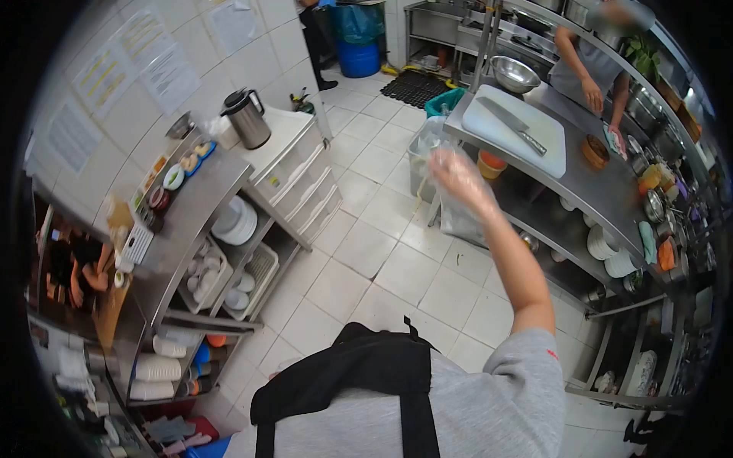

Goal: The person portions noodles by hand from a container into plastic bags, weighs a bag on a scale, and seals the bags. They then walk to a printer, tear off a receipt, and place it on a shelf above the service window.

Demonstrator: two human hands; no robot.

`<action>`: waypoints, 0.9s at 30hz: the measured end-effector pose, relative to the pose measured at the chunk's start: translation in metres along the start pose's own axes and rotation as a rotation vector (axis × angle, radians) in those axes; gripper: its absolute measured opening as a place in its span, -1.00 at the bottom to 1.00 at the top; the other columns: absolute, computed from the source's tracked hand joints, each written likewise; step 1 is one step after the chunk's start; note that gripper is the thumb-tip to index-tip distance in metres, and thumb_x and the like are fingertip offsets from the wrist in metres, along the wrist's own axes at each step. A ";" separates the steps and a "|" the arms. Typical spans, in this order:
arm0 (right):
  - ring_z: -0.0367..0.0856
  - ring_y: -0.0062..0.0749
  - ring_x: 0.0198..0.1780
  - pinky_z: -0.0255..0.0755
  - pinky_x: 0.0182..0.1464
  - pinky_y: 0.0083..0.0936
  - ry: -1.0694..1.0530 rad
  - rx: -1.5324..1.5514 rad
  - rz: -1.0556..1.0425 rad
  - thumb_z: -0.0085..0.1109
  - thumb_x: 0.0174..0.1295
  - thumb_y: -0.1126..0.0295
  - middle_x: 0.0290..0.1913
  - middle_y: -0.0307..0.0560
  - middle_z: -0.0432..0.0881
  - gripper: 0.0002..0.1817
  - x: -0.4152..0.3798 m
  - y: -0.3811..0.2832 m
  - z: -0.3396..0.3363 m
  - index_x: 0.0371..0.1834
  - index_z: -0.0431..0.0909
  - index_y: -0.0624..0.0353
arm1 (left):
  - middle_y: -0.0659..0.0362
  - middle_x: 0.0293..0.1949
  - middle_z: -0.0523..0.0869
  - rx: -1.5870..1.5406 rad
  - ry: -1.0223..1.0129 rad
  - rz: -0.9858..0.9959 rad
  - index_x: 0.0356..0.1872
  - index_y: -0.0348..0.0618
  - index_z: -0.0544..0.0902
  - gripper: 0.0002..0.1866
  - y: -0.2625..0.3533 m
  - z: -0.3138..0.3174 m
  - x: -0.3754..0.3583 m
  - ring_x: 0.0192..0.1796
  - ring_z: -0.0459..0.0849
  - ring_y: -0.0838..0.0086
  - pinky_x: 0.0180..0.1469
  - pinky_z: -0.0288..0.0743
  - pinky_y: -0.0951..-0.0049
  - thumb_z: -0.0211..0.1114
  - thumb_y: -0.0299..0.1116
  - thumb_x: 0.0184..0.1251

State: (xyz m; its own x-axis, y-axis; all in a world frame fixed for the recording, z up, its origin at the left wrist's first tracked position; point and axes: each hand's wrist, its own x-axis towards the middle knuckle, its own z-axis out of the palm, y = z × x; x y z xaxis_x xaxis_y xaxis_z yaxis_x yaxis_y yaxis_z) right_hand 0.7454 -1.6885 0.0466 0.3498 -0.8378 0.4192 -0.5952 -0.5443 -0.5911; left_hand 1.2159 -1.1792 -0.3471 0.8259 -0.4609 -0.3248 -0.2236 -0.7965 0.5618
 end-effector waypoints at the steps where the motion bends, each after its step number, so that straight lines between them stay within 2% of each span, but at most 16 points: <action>1: 0.44 -0.55 -0.45 0.35 -0.36 -0.54 0.018 0.026 0.006 -0.03 0.22 0.25 -0.55 -0.24 0.46 -0.76 0.033 0.006 -0.007 -0.43 0.48 0.18 | -0.11 -0.42 0.67 0.002 -0.013 0.013 -0.41 -0.32 0.67 -0.65 0.022 0.007 0.020 -0.30 0.67 0.10 -0.21 0.51 0.26 0.33 -0.24 -0.23; 2: 0.46 -0.50 -0.43 0.36 -0.35 -0.50 0.069 -0.023 0.068 -0.03 0.21 0.22 -0.51 -0.20 0.49 -0.74 0.064 0.005 -0.016 -0.37 0.50 0.20 | -0.11 -0.38 0.68 -0.019 -0.065 -0.002 -0.36 -0.33 0.67 -0.63 0.054 0.011 0.040 -0.27 0.67 0.10 -0.17 0.51 0.27 0.32 -0.25 -0.23; 4: 0.50 -0.40 -0.39 0.37 -0.31 -0.43 0.156 -0.201 -0.123 -0.02 0.20 0.20 -0.45 -0.08 0.54 -0.73 0.127 0.051 -0.022 -0.32 0.51 0.19 | -0.10 -0.35 0.68 -0.034 -0.130 -0.001 -0.32 -0.34 0.67 -0.60 0.111 0.027 0.078 -0.24 0.67 0.11 -0.13 0.51 0.29 0.32 -0.26 -0.22; 6: 0.53 0.02 -0.15 0.38 -0.09 -0.18 0.157 -0.346 0.113 -0.03 0.18 0.12 -0.22 0.15 0.57 -0.66 0.190 0.070 -0.033 -0.20 0.51 0.16 | -0.09 -0.37 0.68 0.068 -0.170 0.093 -0.35 -0.33 0.67 -0.63 0.160 0.047 0.121 -0.24 0.67 0.12 -0.12 0.51 0.29 0.32 -0.27 -0.22; 9: 0.50 -0.03 -0.33 0.36 -0.25 -0.27 0.243 -0.425 0.122 -0.05 0.21 0.19 -0.34 0.09 0.55 -0.72 0.247 0.082 -0.044 -0.29 0.50 0.18 | -0.09 -0.38 0.68 0.108 -0.245 0.134 -0.37 -0.30 0.68 -0.65 0.224 0.081 0.177 -0.24 0.67 0.13 -0.12 0.51 0.29 0.33 -0.27 -0.22; 10: 0.48 0.03 -0.32 0.35 -0.21 -0.21 0.285 -0.558 0.002 -0.08 0.21 0.20 -0.32 0.10 0.55 -0.72 0.279 0.135 -0.037 -0.30 0.50 0.18 | -0.09 -0.38 0.68 0.113 -0.256 0.155 -0.37 -0.30 0.68 -0.65 0.249 0.089 0.191 -0.24 0.67 0.13 -0.12 0.51 0.29 0.33 -0.27 -0.22; 11: 0.48 0.03 -0.32 0.35 -0.21 -0.21 0.301 -0.571 0.015 -0.08 0.21 0.20 -0.32 0.10 0.55 -0.72 0.293 0.149 -0.034 -0.30 0.50 0.18 | -0.08 -0.38 0.68 0.175 -0.307 0.165 -0.36 -0.29 0.68 -0.65 0.276 0.095 0.203 -0.24 0.67 0.14 -0.11 0.51 0.29 0.33 -0.27 -0.23; 13: 0.51 0.02 -0.24 0.37 -0.12 -0.21 0.311 -0.533 0.186 -0.02 0.16 0.16 -0.28 0.11 0.56 -0.68 0.320 0.172 -0.030 -0.22 0.53 0.18 | -0.08 -0.39 0.69 0.240 -0.368 0.195 -0.36 -0.28 0.68 -0.65 0.329 0.114 0.231 -0.24 0.67 0.14 -0.11 0.51 0.28 0.33 -0.27 -0.23; 15: 0.52 0.02 -0.06 0.39 -0.01 -0.24 0.107 -0.610 0.498 0.02 0.10 0.14 -0.16 0.22 0.56 -0.62 0.345 0.174 -0.029 -0.23 0.55 0.25 | -0.07 -0.38 0.69 0.282 -0.351 0.208 -0.34 -0.28 0.68 -0.63 0.375 0.138 0.256 -0.25 0.67 0.14 -0.10 0.50 0.28 0.33 -0.27 -0.24; 16: 0.52 0.01 -0.07 0.39 -0.02 -0.23 0.032 -0.639 0.472 0.00 0.12 0.14 -0.15 0.23 0.56 -0.63 0.353 0.179 -0.039 -0.27 0.54 0.26 | -0.10 -0.33 0.68 0.313 -0.392 0.261 -0.31 -0.28 0.67 -0.62 0.401 0.147 0.269 -0.20 0.66 0.13 -0.07 0.49 0.27 0.32 -0.26 -0.22; 18: 0.53 0.00 -0.07 0.39 -0.03 -0.22 -0.035 -0.661 0.485 -0.02 0.13 0.13 -0.14 0.24 0.55 -0.63 0.362 0.184 -0.055 -0.30 0.54 0.26 | -0.11 -0.30 0.67 0.304 -0.418 0.301 -0.29 -0.28 0.67 -0.61 0.450 0.172 0.301 -0.16 0.65 0.12 -0.05 0.47 0.27 0.31 -0.26 -0.20; 21: 0.56 -0.03 -0.14 0.40 -0.09 -0.19 0.191 -0.552 0.587 -0.01 0.14 0.13 -0.22 0.18 0.58 -0.64 0.354 0.197 -0.068 -0.33 0.54 0.26 | -0.13 -0.25 0.66 0.327 -0.461 0.393 -0.23 -0.30 0.65 -0.59 0.528 0.200 0.322 -0.10 0.62 0.10 -0.01 0.45 0.26 0.28 -0.27 -0.16; 23: 0.58 -0.05 -0.31 0.44 -0.21 -0.20 0.236 -0.581 0.188 0.04 0.08 0.29 -0.39 0.03 0.61 -0.78 0.324 0.218 -0.072 -0.35 0.55 0.21 | -0.14 -0.23 0.65 0.360 -0.491 0.474 -0.20 -0.33 0.63 -0.58 0.565 0.214 0.325 -0.08 0.61 0.09 0.01 0.43 0.25 0.25 -0.29 -0.13; 25: 0.52 -0.03 -0.43 0.41 -0.29 -0.18 -0.073 -0.925 0.254 -0.02 0.11 0.32 -0.50 0.06 0.55 -0.79 0.274 0.250 -0.053 -0.43 0.52 0.23 | -0.17 -0.23 0.65 0.382 -0.509 0.559 -0.19 -0.40 0.60 -0.58 0.605 0.244 0.333 -0.07 0.61 0.12 0.02 0.42 0.25 0.22 -0.33 -0.12; 26: 0.56 -0.12 -0.26 0.41 -0.21 -0.21 0.057 -0.688 0.119 -0.02 0.18 0.22 -0.38 0.08 0.57 -0.77 0.223 0.251 -0.045 -0.36 0.53 0.14 | -0.18 -0.25 0.65 0.381 -0.555 0.636 -0.19 -0.41 0.60 -0.58 0.620 0.258 0.332 -0.11 0.62 0.11 -0.01 0.44 0.25 0.22 -0.34 -0.12; 27: 0.55 -0.14 -0.26 0.41 -0.19 -0.24 0.033 -0.702 0.162 0.00 0.19 0.12 -0.38 0.11 0.56 -0.69 0.167 0.259 -0.027 -0.36 0.54 0.15 | -0.19 -0.27 0.65 0.382 -0.619 0.732 -0.18 -0.43 0.59 -0.58 0.633 0.272 0.333 -0.15 0.64 0.11 -0.05 0.46 0.25 0.22 -0.36 -0.11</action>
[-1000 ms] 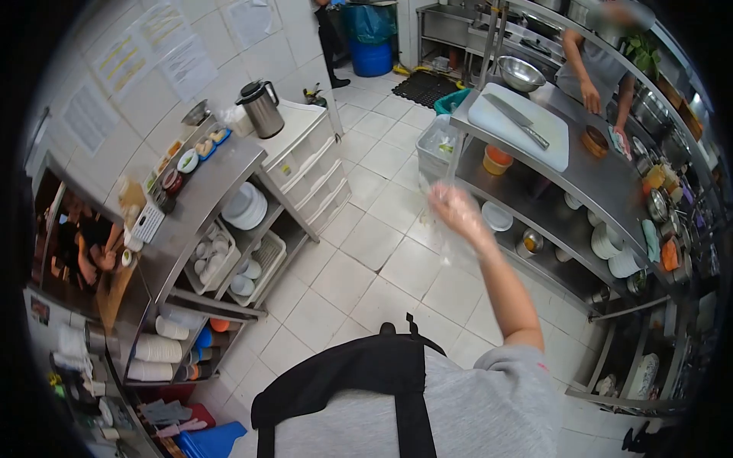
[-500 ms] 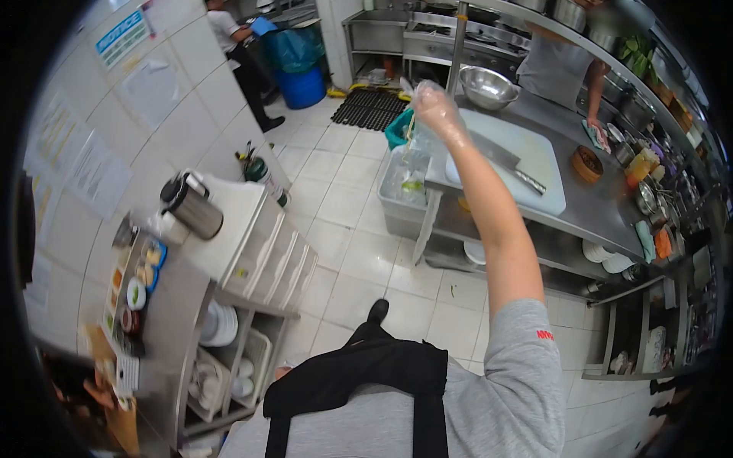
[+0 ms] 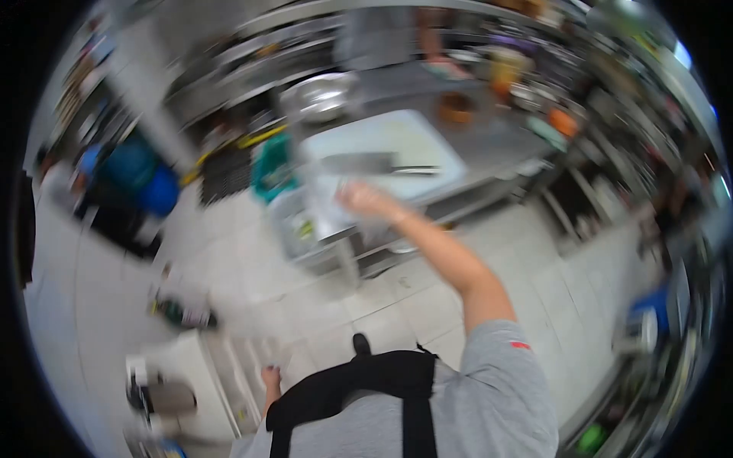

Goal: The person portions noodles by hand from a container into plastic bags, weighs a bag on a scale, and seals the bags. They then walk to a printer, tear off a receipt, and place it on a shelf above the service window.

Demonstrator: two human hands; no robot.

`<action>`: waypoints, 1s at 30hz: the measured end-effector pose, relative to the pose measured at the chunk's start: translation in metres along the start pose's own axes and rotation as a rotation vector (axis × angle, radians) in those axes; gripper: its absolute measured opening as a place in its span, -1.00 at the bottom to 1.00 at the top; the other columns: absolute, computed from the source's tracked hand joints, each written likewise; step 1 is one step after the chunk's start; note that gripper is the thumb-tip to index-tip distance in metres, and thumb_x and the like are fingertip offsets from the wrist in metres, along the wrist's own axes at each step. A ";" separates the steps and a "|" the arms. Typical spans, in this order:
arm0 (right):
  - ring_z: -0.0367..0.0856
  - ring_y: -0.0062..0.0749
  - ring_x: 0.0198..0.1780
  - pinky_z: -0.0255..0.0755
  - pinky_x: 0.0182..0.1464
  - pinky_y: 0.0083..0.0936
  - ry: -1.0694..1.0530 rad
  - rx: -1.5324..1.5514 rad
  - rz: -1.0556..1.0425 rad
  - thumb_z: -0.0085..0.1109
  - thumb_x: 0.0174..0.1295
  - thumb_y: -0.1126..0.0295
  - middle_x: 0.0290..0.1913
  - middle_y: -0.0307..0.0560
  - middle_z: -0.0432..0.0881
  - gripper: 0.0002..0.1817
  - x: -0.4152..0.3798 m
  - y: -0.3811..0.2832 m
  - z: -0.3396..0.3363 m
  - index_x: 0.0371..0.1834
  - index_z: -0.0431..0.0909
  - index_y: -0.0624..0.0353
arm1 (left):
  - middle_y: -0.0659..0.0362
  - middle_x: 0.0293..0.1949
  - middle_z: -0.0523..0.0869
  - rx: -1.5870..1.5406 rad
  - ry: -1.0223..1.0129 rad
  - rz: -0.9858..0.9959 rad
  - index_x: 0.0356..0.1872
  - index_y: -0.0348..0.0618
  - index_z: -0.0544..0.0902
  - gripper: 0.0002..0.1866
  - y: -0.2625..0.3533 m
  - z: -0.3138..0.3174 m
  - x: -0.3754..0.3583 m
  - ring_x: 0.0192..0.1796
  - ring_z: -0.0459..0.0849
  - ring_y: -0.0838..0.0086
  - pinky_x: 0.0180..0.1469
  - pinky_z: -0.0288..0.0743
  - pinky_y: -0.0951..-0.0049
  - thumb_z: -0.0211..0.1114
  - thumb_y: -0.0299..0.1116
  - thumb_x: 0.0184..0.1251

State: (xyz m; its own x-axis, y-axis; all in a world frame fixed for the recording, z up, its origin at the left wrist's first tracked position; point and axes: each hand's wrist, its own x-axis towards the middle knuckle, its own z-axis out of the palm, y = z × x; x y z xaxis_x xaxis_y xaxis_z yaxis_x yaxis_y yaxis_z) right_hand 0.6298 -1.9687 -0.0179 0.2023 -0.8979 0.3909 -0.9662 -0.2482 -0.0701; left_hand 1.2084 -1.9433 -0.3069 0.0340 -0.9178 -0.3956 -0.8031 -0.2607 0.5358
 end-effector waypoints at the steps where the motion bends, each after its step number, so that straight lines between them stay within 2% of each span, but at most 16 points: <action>1: 0.54 -0.13 -0.27 0.40 -0.18 -0.26 -0.129 0.396 0.564 0.01 0.19 0.04 -0.37 0.13 0.56 -0.61 -0.048 -0.026 -0.023 -0.32 0.54 0.18 | -0.17 -0.37 0.66 -0.027 -0.129 -0.009 -0.21 -0.45 0.60 -0.59 0.015 0.008 0.016 -0.33 0.67 0.14 -0.18 0.52 0.29 0.25 -0.36 -0.12; 4: 0.53 -0.08 -0.30 0.38 -0.24 -0.20 -0.044 0.271 0.834 0.03 0.13 0.19 -0.37 0.16 0.54 -0.72 -0.255 -0.035 0.014 -0.36 0.50 0.22 | -0.12 -0.48 0.66 0.129 -0.146 0.289 -0.28 -0.47 0.61 -0.62 0.079 0.041 0.022 -0.49 0.66 0.22 -0.30 0.55 0.32 0.28 -0.37 -0.14; 6: 0.54 -0.04 -0.28 0.41 -0.22 -0.18 -0.347 0.109 1.292 -0.02 0.07 0.37 -0.34 0.12 0.56 -0.81 -0.419 -0.075 0.007 -0.33 0.49 0.24 | -0.10 -0.52 0.66 0.035 -0.255 0.265 -0.34 -0.45 0.63 -0.65 0.119 0.070 0.017 -0.50 0.67 0.29 -0.32 0.56 0.35 0.30 -0.36 -0.16; 8: 0.54 -0.03 -0.07 0.43 -0.07 -0.20 -0.153 -0.039 2.038 0.01 0.02 0.40 -0.18 0.16 0.57 -0.76 -0.606 -0.158 0.017 -0.22 0.52 0.18 | -0.08 -0.50 0.67 0.120 -0.332 0.385 -0.36 -0.39 0.65 -0.68 0.162 0.108 0.003 -0.49 0.67 0.28 -0.34 0.57 0.34 0.30 -0.36 -0.17; 11: 0.59 -0.11 -0.09 0.46 -0.08 -0.19 -0.086 -0.082 2.682 -0.10 0.11 0.39 -0.04 0.09 0.56 -0.72 -0.741 -0.342 -0.082 -0.19 0.56 0.20 | -0.02 -0.54 0.66 0.212 -0.427 0.602 -0.39 -0.36 0.66 -0.74 0.210 0.192 -0.013 -0.49 0.65 0.27 -0.44 0.53 0.32 0.27 -0.40 -0.15; 13: 0.61 -0.14 -0.20 0.47 -0.19 -0.22 0.055 -0.044 2.852 -0.15 0.15 0.40 -0.21 0.19 0.60 -0.72 -0.832 -0.458 -0.099 -0.22 0.53 0.29 | -0.07 -0.51 0.67 0.207 -0.482 0.659 -0.40 -0.35 0.67 -0.73 0.257 0.234 -0.070 -0.44 0.68 0.22 -0.33 0.54 0.29 0.27 -0.39 -0.17; 14: 0.59 -0.15 -0.13 0.48 -0.16 -0.30 0.174 -0.477 2.805 -0.11 0.17 0.25 -0.13 0.12 0.58 -0.72 -0.877 -0.519 -0.075 -0.26 0.55 0.16 | -0.08 -0.49 0.67 0.249 -0.527 0.694 -0.39 -0.33 0.67 -0.72 0.278 0.256 -0.106 -0.41 0.67 0.18 -0.29 0.53 0.28 0.26 -0.36 -0.17; 16: 0.55 -0.26 -0.38 0.42 -0.38 -0.31 0.640 -0.285 2.901 -0.16 0.19 0.12 -0.31 0.01 0.58 -0.66 -0.860 -0.606 -0.114 -0.36 0.52 0.15 | -0.09 -0.45 0.67 0.372 -0.603 0.820 -0.37 -0.29 0.67 -0.70 0.294 0.312 -0.154 -0.34 0.66 0.11 -0.21 0.51 0.26 0.25 -0.30 -0.15; 18: 0.41 -0.36 -0.55 0.33 -0.51 -0.30 1.722 -0.282 2.829 -0.11 0.18 0.08 -0.44 -0.12 0.49 -0.67 -0.858 -0.670 -0.095 -0.39 0.48 0.12 | -0.08 -0.40 0.67 0.524 -0.624 1.053 -0.34 -0.25 0.67 -0.66 0.309 0.357 -0.213 -0.26 0.65 0.09 -0.11 0.48 0.26 0.23 -0.24 -0.15; 20: 0.37 -0.38 -0.58 0.33 -0.55 -0.35 2.520 -0.365 2.437 -0.05 0.14 0.11 -0.44 -0.15 0.47 -0.71 -0.877 -0.741 -0.016 -0.28 0.47 0.09 | -0.07 -0.32 0.66 0.596 -0.688 1.196 -0.31 -0.23 0.67 -0.64 0.320 0.388 -0.298 -0.18 0.63 0.09 -0.04 0.46 0.25 0.24 -0.23 -0.15; 22: 0.43 -0.34 -0.57 0.37 -0.55 -0.39 1.795 -0.117 3.095 -0.04 0.12 0.25 -0.42 -0.08 0.48 -0.75 -0.846 -0.763 0.006 -0.18 0.43 0.11 | -0.08 -0.27 0.66 0.615 -0.790 1.228 -0.29 -0.22 0.67 -0.64 0.325 0.425 -0.366 -0.14 0.62 0.10 -0.02 0.46 0.25 0.25 -0.24 -0.16; 24: 0.51 -0.28 -0.52 0.44 -0.52 -0.35 0.896 0.196 3.342 -0.03 0.06 0.36 -0.38 0.00 0.50 -0.73 -0.844 -0.769 0.039 -0.15 0.41 0.17 | -0.08 -0.21 0.65 0.651 -0.854 1.412 -0.25 -0.21 0.66 -0.63 0.332 0.455 -0.432 -0.10 0.60 0.09 0.01 0.45 0.24 0.26 -0.27 -0.16; 26: 0.58 -0.11 -0.37 0.49 -0.36 -0.23 1.578 0.424 3.232 -0.01 0.01 0.37 -0.30 0.13 0.54 -0.67 -0.846 -0.746 0.042 -0.13 0.40 0.24 | -0.09 -0.19 0.64 0.699 -0.919 1.523 -0.23 -0.21 0.66 -0.63 0.343 0.483 -0.494 -0.09 0.59 0.09 0.02 0.44 0.25 0.27 -0.29 -0.15; 27: 0.58 -0.11 -0.37 0.49 -0.36 -0.23 1.614 0.427 3.247 -0.01 0.01 0.37 -0.30 0.13 0.54 -0.67 -0.851 -0.735 0.036 -0.13 0.40 0.24 | -0.09 -0.18 0.63 0.721 -0.961 1.600 -0.22 -0.21 0.65 -0.63 0.348 0.498 -0.524 -0.07 0.59 0.09 0.03 0.44 0.25 0.27 -0.31 -0.15; 29: 0.57 0.04 -0.16 0.46 -0.14 -0.16 0.758 0.284 3.161 0.01 -0.02 0.34 -0.15 0.24 0.54 -0.63 -0.870 -0.712 0.017 -0.12 0.40 0.28 | -0.08 -0.17 0.63 0.708 -1.020 1.634 -0.22 -0.21 0.65 -0.63 0.357 0.533 -0.581 -0.07 0.59 0.10 0.03 0.44 0.26 0.25 -0.34 -0.15; 30: 0.57 0.04 -0.16 0.46 -0.14 -0.16 0.770 0.288 3.172 0.01 -0.02 0.34 -0.15 0.24 0.54 -0.63 -0.885 -0.700 0.007 -0.12 0.40 0.28 | -0.08 -0.17 0.63 0.672 -1.065 1.648 -0.21 -0.21 0.64 -0.64 0.361 0.551 -0.610 -0.07 0.59 0.10 0.03 0.44 0.26 0.24 -0.37 -0.16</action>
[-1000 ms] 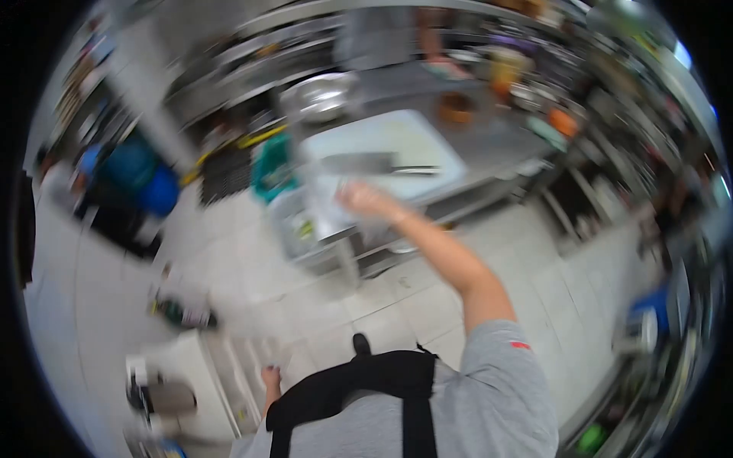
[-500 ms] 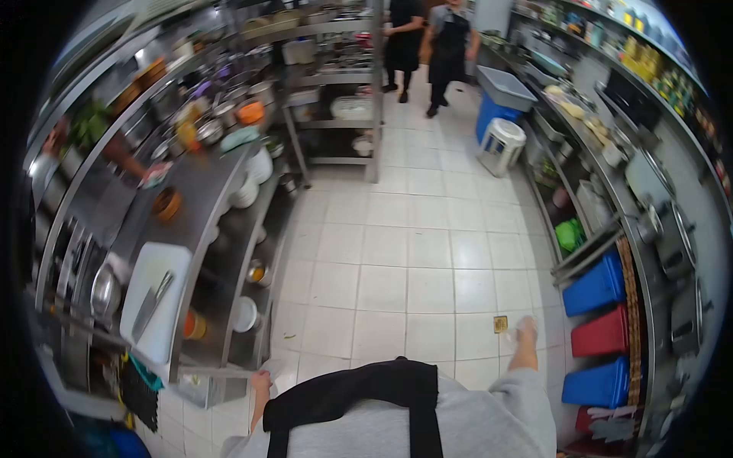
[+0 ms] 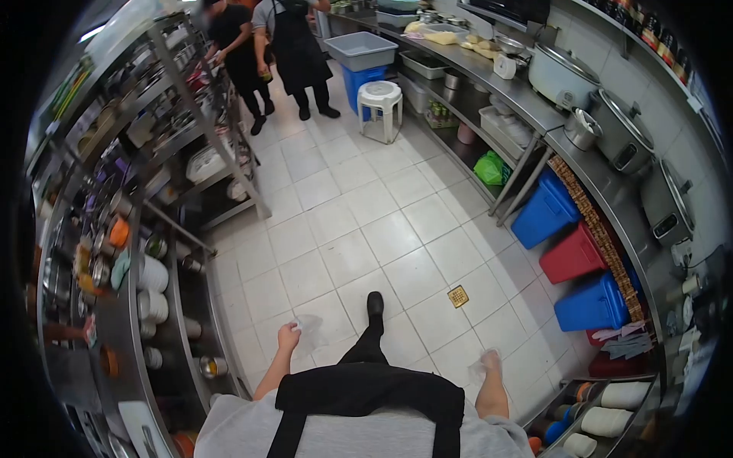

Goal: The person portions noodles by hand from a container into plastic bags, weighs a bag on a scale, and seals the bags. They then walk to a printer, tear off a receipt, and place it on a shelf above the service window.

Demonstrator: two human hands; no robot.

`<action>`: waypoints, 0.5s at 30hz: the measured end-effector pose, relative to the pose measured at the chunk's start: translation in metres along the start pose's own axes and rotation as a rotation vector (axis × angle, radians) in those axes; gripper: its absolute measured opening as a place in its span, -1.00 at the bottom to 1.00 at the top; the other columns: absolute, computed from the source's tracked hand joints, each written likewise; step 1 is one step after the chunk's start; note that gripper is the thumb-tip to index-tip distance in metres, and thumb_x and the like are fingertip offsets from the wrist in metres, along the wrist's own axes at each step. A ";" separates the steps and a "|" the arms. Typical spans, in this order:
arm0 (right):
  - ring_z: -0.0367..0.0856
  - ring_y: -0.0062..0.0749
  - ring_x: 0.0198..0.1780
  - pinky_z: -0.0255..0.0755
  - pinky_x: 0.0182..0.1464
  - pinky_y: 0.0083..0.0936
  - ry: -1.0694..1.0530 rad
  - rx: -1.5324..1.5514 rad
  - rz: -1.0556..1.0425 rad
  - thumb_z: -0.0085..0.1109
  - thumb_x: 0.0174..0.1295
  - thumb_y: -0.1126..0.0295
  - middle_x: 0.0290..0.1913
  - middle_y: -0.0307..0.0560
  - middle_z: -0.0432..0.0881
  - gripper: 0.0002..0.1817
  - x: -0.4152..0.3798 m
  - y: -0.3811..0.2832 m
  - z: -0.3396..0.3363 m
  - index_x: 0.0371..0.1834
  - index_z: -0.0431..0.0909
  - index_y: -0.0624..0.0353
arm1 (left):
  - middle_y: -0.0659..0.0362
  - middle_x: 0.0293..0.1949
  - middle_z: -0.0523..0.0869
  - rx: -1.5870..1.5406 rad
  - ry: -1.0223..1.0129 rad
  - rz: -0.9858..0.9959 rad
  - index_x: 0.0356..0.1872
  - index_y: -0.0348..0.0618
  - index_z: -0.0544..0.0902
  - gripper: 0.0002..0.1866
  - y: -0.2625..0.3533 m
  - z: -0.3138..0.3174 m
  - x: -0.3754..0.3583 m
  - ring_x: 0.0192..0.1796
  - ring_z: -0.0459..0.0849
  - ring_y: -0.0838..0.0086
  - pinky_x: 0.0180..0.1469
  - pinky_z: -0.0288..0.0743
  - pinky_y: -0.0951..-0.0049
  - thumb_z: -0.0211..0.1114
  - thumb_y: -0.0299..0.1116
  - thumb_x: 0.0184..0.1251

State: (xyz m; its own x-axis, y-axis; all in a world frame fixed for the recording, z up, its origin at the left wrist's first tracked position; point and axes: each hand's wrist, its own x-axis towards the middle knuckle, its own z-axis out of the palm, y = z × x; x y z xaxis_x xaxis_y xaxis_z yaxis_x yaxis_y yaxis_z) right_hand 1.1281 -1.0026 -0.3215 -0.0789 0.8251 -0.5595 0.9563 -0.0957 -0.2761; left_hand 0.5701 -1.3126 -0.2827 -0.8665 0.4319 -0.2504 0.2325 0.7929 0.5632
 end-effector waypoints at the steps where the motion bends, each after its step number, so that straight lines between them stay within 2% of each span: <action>1: 0.51 0.07 -0.05 0.40 -0.03 -0.17 0.043 0.057 0.080 0.00 -0.01 0.33 -0.08 0.26 0.52 -0.62 0.015 -0.019 -0.005 -0.10 0.42 0.27 | -0.08 -0.17 0.63 0.002 -0.005 0.008 -0.21 -0.21 0.64 -0.64 0.021 0.006 0.026 -0.07 0.59 0.10 0.03 0.44 0.26 0.24 -0.37 -0.16; 2: 0.46 0.09 0.05 0.34 0.07 -0.18 0.086 0.113 0.157 0.00 -0.01 0.33 -0.01 0.27 0.49 -0.60 0.031 -0.040 -0.013 -0.08 0.43 0.27 | -0.08 -0.16 0.63 -0.005 0.000 0.086 -0.21 -0.21 0.64 -0.63 0.042 0.013 0.051 -0.07 0.59 0.10 0.02 0.44 0.26 0.22 -0.40 -0.16; 3: 0.46 0.09 0.05 0.34 0.07 -0.18 0.091 0.115 0.156 0.00 -0.01 0.33 -0.01 0.27 0.49 -0.60 0.045 -0.061 -0.023 -0.08 0.43 0.27 | -0.07 -0.16 0.63 -0.015 0.006 0.164 -0.20 -0.21 0.64 -0.63 0.063 0.018 0.075 -0.08 0.59 0.10 0.02 0.44 0.27 0.20 -0.43 -0.17; 5: 0.40 0.04 0.14 0.28 0.15 -0.21 0.074 0.181 0.239 -0.02 0.01 0.30 0.05 0.25 0.46 -0.58 0.072 -0.094 -0.047 -0.03 0.44 0.24 | -0.07 -0.16 0.63 -0.013 -0.004 0.188 -0.20 -0.21 0.63 -0.63 0.107 0.033 0.124 -0.08 0.59 0.10 0.02 0.45 0.27 0.18 -0.45 -0.18; 9: 0.38 0.01 0.16 0.25 0.18 -0.22 0.040 0.018 0.169 -0.05 0.07 0.23 0.06 0.22 0.46 -0.55 0.128 -0.159 -0.106 0.02 0.42 0.22 | -0.06 -0.17 0.63 -0.051 -0.011 0.297 -0.21 -0.23 0.62 -0.63 0.214 0.051 0.209 -0.10 0.60 0.11 -0.02 0.47 0.27 0.15 -0.51 -0.19; 10: 0.39 0.01 0.16 0.26 0.17 -0.22 0.072 0.043 0.178 -0.07 0.10 0.20 0.06 0.21 0.47 -0.55 0.146 -0.174 -0.119 0.02 0.43 0.21 | -0.06 -0.17 0.63 -0.050 -0.020 0.303 -0.21 -0.23 0.62 -0.63 0.244 0.054 0.226 -0.10 0.60 0.11 -0.02 0.47 0.27 0.15 -0.51 -0.19; 12: 0.39 0.01 0.15 0.26 0.16 -0.21 0.098 0.078 0.214 -0.08 0.13 0.17 0.06 0.20 0.47 -0.56 0.172 -0.198 -0.141 0.01 0.44 0.20 | -0.04 -0.17 0.63 -0.156 -0.012 0.459 -0.21 -0.23 0.61 -0.64 0.302 0.058 0.257 -0.13 0.61 0.14 -0.06 0.49 0.29 0.13 -0.54 -0.16; 15: 0.39 0.00 0.15 0.28 0.15 -0.21 0.121 0.199 0.220 -0.08 0.15 0.17 0.05 0.17 0.48 -0.58 0.214 -0.227 -0.167 0.00 0.46 0.17 | -0.01 -0.13 0.63 -0.199 -0.068 0.575 -0.18 -0.22 0.59 -0.62 0.391 0.062 0.299 -0.16 0.63 0.16 -0.07 0.50 0.32 0.10 -0.56 -0.15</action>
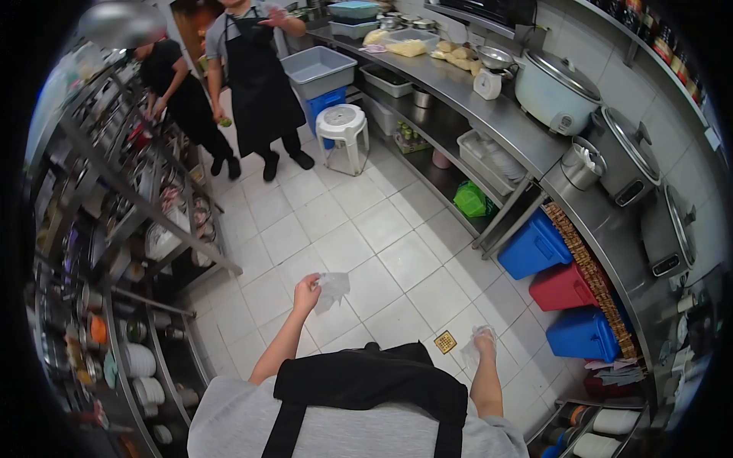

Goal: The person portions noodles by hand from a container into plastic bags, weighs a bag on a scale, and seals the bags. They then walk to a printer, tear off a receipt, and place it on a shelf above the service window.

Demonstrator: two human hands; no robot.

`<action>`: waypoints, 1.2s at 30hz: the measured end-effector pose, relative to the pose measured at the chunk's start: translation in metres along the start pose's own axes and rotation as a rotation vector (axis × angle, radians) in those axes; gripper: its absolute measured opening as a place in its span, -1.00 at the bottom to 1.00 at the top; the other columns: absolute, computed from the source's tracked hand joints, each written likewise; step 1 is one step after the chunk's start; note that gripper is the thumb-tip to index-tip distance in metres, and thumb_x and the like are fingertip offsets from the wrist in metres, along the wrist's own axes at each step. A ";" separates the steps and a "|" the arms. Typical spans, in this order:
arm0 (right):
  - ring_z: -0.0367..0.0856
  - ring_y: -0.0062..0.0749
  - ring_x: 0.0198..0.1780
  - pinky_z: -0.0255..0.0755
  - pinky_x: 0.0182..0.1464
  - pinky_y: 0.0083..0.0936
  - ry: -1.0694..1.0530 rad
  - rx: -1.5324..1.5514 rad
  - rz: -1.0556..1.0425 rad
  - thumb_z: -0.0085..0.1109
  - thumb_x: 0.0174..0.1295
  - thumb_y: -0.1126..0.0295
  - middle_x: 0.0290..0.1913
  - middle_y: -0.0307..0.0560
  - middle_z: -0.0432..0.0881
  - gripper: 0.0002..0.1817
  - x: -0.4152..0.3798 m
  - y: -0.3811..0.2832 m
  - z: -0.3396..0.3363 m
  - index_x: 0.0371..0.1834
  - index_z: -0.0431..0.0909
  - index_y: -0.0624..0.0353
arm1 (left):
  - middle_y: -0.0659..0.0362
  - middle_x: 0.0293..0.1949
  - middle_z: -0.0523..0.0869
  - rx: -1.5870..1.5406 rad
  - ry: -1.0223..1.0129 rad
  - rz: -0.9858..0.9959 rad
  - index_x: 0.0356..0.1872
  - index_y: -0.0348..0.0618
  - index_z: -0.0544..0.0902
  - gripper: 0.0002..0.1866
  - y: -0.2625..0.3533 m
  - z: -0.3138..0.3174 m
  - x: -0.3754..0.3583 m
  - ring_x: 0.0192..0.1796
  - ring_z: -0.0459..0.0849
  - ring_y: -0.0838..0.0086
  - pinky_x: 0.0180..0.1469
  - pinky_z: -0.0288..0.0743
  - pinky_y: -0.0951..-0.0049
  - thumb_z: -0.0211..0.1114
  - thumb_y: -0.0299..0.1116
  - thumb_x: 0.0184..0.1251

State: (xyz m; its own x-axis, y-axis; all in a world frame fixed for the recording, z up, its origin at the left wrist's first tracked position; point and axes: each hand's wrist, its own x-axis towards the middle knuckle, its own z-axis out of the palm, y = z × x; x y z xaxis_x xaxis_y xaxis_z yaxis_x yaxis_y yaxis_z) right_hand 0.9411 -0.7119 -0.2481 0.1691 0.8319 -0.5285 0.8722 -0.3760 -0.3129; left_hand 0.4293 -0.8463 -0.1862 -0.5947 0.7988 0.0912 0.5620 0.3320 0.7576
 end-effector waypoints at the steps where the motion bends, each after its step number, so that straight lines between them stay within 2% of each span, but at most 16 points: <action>1: 0.40 0.01 0.15 0.28 0.14 -0.21 -0.018 0.029 -0.010 -0.07 0.15 0.17 0.04 0.17 0.48 -0.59 0.016 -0.009 0.001 -0.01 0.47 0.16 | -0.01 -0.13 0.63 0.003 -0.016 0.005 -0.18 -0.22 0.59 -0.62 0.017 0.005 0.027 -0.16 0.63 0.16 -0.07 0.50 0.32 0.10 -0.56 -0.15; 6: 0.40 0.00 0.14 0.30 0.12 -0.22 -0.082 0.164 -0.020 -0.06 0.15 0.16 0.05 0.17 0.48 -0.58 0.141 -0.002 0.018 0.01 0.45 0.15 | 0.01 -0.04 0.59 -0.133 -0.066 0.174 -0.12 -0.20 0.57 -0.49 0.095 0.040 0.157 -0.12 0.62 0.18 -0.04 0.49 0.34 0.01 -0.68 -0.25; 10: 0.40 0.01 0.13 0.31 0.12 -0.23 -0.004 -0.081 0.020 -0.04 0.15 0.11 0.08 0.17 0.45 -0.54 0.216 -0.088 -0.050 0.07 0.41 0.12 | 0.00 0.02 0.55 -0.170 -0.044 0.222 -0.07 -0.24 0.54 -0.42 0.156 0.063 0.248 -0.03 0.58 0.16 0.04 0.45 0.36 -0.05 -0.73 -0.30; 12: 0.55 -0.03 -0.14 0.42 -0.09 -0.27 0.070 -0.181 -0.310 0.06 0.15 0.13 -0.20 0.15 0.59 -0.65 0.287 -0.124 -0.063 -0.20 0.51 0.20 | -0.01 0.04 0.54 -0.201 -0.030 0.231 -0.05 -0.26 0.54 -0.40 0.187 0.070 0.284 0.00 0.56 0.15 0.07 0.43 0.36 -0.06 -0.74 -0.31; 14: 0.56 -0.11 -0.24 0.44 -0.19 -0.29 0.244 -0.077 -0.465 0.08 0.17 0.18 -0.28 0.09 0.60 -0.69 0.290 -0.220 -0.115 -0.26 0.51 0.24 | -0.02 0.07 0.51 -0.185 -0.045 0.316 -0.05 -0.30 0.52 -0.40 0.212 0.081 0.325 0.06 0.52 0.14 0.11 0.40 0.35 -0.07 -0.76 -0.32; 15: 0.54 -0.32 -0.36 0.43 -0.32 -0.39 0.193 0.161 -0.619 0.11 0.16 0.26 -0.38 -0.04 0.60 -0.77 0.335 -0.253 -0.119 -0.35 0.50 0.24 | -0.02 0.07 0.51 -0.187 -0.038 0.310 -0.05 -0.30 0.52 -0.40 0.225 0.086 0.345 0.06 0.52 0.14 0.11 0.40 0.35 -0.07 -0.76 -0.32; 16: 0.49 -0.53 -0.41 0.39 -0.41 -0.51 -0.145 0.730 -0.582 0.11 0.15 0.36 -0.44 -0.16 0.58 -0.86 0.329 -0.307 -0.145 -0.38 0.50 0.20 | -0.04 0.06 0.51 -0.154 -0.051 0.313 -0.04 -0.31 0.52 -0.39 0.235 0.091 0.362 0.08 0.51 0.14 0.12 0.39 0.33 -0.07 -0.76 -0.32; 17: 0.47 -0.58 -0.43 0.37 -0.42 -0.57 -0.111 0.564 -0.576 0.07 0.15 0.38 -0.45 -0.20 0.58 -0.90 0.287 -0.375 -0.187 -0.38 0.51 0.16 | -0.06 0.06 0.51 -0.124 -0.064 0.314 -0.04 -0.31 0.52 -0.39 0.243 0.098 0.377 0.11 0.49 0.14 0.13 0.38 0.31 -0.08 -0.76 -0.32; 19: 0.46 -0.60 -0.44 0.38 -0.40 -0.57 -0.188 0.520 -0.998 0.02 0.13 0.44 -0.40 -0.18 0.59 -0.88 0.266 -0.465 -0.224 -0.31 0.51 0.19 | -0.08 0.05 0.52 -0.122 -0.077 0.285 -0.04 -0.31 0.52 -0.39 0.255 0.113 0.404 0.09 0.50 0.14 0.14 0.37 0.31 -0.07 -0.76 -0.32; 21: 0.53 -0.28 -0.27 0.41 -0.19 -0.37 -0.335 0.435 -1.371 -0.24 -0.10 0.59 -0.30 -0.03 0.59 -0.62 0.233 -0.538 -0.247 -0.21 0.50 0.19 | -0.10 0.03 0.53 -0.112 -0.090 0.274 -0.03 -0.31 0.52 -0.39 0.267 0.121 0.434 0.08 0.51 0.13 0.14 0.37 0.31 -0.07 -0.76 -0.32; 23: 0.56 -0.07 -0.21 0.43 -0.17 -0.27 -0.330 0.296 -1.741 -0.21 -0.02 0.57 -0.29 0.08 0.58 -0.63 0.228 -0.593 -0.244 -0.14 0.50 0.14 | -0.11 -0.01 0.55 -0.131 -0.187 0.190 -0.04 -0.32 0.52 -0.40 0.274 0.128 0.461 0.06 0.52 0.10 0.14 0.36 0.31 -0.06 -0.75 -0.31; 25: 0.52 0.03 -0.11 0.38 -0.08 -0.24 -0.319 -0.303 -1.430 -0.18 0.20 0.37 -0.16 0.15 0.56 -0.74 0.240 -0.627 -0.228 -0.14 0.49 0.17 | -0.10 -0.01 0.56 -0.128 -0.209 0.193 -0.05 -0.32 0.53 -0.41 0.267 0.134 0.495 0.05 0.52 0.08 0.14 0.36 0.33 -0.05 -0.74 -0.31; 26: 0.50 0.05 -0.12 0.36 -0.06 -0.20 -0.248 -0.364 -1.384 -0.16 0.22 0.35 -0.15 0.16 0.55 -0.77 0.246 -0.643 -0.225 -0.17 0.49 0.13 | -0.09 0.00 0.55 -0.107 -0.210 0.240 -0.05 -0.31 0.53 -0.41 0.258 0.136 0.513 0.06 0.51 0.07 0.15 0.35 0.32 -0.06 -0.74 -0.31; 33: 0.55 -0.05 -0.24 0.45 -0.25 -0.20 0.066 -0.336 -1.468 -0.03 0.07 0.44 -0.31 0.04 0.55 -0.91 0.325 -0.748 -0.203 -0.36 0.45 0.15 | -0.04 0.17 0.41 0.003 -0.350 0.392 -0.05 -0.12 0.58 -0.38 0.217 0.133 0.640 0.18 0.40 0.10 0.24 0.25 0.29 -0.14 -0.77 -0.23; 35: 0.56 -0.08 -0.15 0.47 -0.18 -0.27 -0.021 -0.433 -1.356 -0.04 0.08 0.44 -0.20 0.09 0.57 -0.78 0.333 -0.782 -0.202 -0.20 0.50 0.14 | 0.00 0.21 0.37 0.081 -0.420 0.401 -0.01 -0.10 0.56 -0.33 0.202 0.128 0.678 0.16 0.42 0.05 0.22 0.28 0.27 -0.15 -0.76 -0.28; 36: 0.55 -0.07 -0.12 0.46 -0.12 -0.30 -0.131 -0.318 -1.372 -0.05 0.09 0.47 -0.14 0.12 0.55 -0.73 0.336 -0.799 -0.201 -0.13 0.50 0.14 | -0.03 0.17 0.42 0.070 -0.408 0.332 -0.01 -0.14 0.57 -0.42 0.203 0.119 0.697 0.16 0.44 0.12 0.22 0.27 0.31 -0.10 -0.72 -0.16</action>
State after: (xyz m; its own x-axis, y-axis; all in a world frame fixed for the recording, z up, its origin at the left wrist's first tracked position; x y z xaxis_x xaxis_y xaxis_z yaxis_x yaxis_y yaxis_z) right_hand 0.3933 -0.0497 -0.0174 -0.9135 0.4059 -0.0278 0.3737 0.8101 -0.4517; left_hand 0.1970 -0.1621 -0.0464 -0.1136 0.9923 0.0493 0.7274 0.0493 0.6844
